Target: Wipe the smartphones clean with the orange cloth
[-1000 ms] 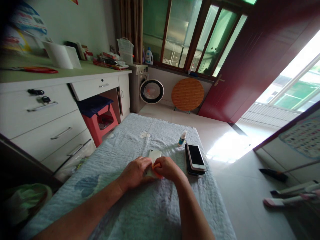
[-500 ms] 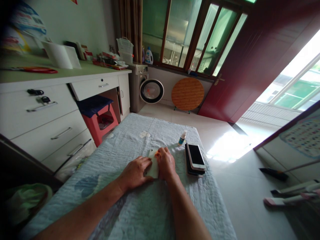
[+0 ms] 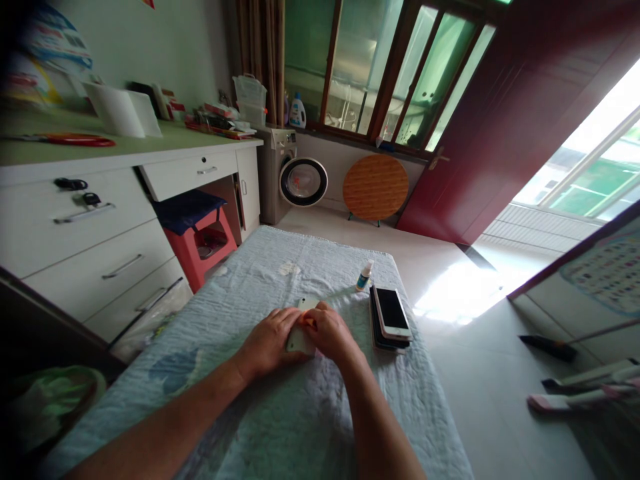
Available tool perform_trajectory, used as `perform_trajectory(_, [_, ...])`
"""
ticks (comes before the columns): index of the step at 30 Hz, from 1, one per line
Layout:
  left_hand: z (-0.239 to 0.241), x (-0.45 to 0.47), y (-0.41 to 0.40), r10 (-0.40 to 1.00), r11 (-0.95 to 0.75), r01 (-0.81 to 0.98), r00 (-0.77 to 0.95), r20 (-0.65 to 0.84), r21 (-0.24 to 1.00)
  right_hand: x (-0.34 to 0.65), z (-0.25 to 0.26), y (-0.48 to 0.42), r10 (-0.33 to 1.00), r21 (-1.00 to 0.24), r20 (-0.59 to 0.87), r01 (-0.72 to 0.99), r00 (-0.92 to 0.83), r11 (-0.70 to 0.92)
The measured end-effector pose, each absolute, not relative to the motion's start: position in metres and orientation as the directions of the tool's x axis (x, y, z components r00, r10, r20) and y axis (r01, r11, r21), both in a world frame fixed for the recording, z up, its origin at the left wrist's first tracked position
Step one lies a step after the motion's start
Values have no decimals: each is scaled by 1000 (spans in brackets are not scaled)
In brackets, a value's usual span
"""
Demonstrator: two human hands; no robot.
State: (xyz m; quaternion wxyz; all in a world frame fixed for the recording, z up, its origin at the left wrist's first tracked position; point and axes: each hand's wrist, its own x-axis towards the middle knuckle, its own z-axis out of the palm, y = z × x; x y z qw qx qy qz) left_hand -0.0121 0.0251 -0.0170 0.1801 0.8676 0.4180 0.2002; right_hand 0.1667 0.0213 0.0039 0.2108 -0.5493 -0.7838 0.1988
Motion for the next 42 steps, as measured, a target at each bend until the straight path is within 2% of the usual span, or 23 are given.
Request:
perform_trajectory(5, [-16, -14, 27, 782, -607, 640, 586, 212, 471, 159, 11, 14, 907, -626, 39, 697, -419, 349])
perform_trajectory(10, [-14, -15, 30, 773, -611, 651, 612, 166, 450, 156, 16, 8, 869, -686, -36, 645, -493, 338])
perform_trajectory(21, [-13, -20, 33, 774, -595, 666, 625, 99, 450, 173, 34, 7, 865, -613, -284, 773, -413, 167])
perform_trajectory(33, [-13, -19, 32, 771, -603, 640, 622, 141, 477, 146, 12, 8, 927, -563, -26, 771, -375, 297])
perform_trajectory(42, [-17, -24, 39, 765, -594, 640, 636, 98, 486, 172, 9, 19, 976, -506, 37, 838, -217, 205])
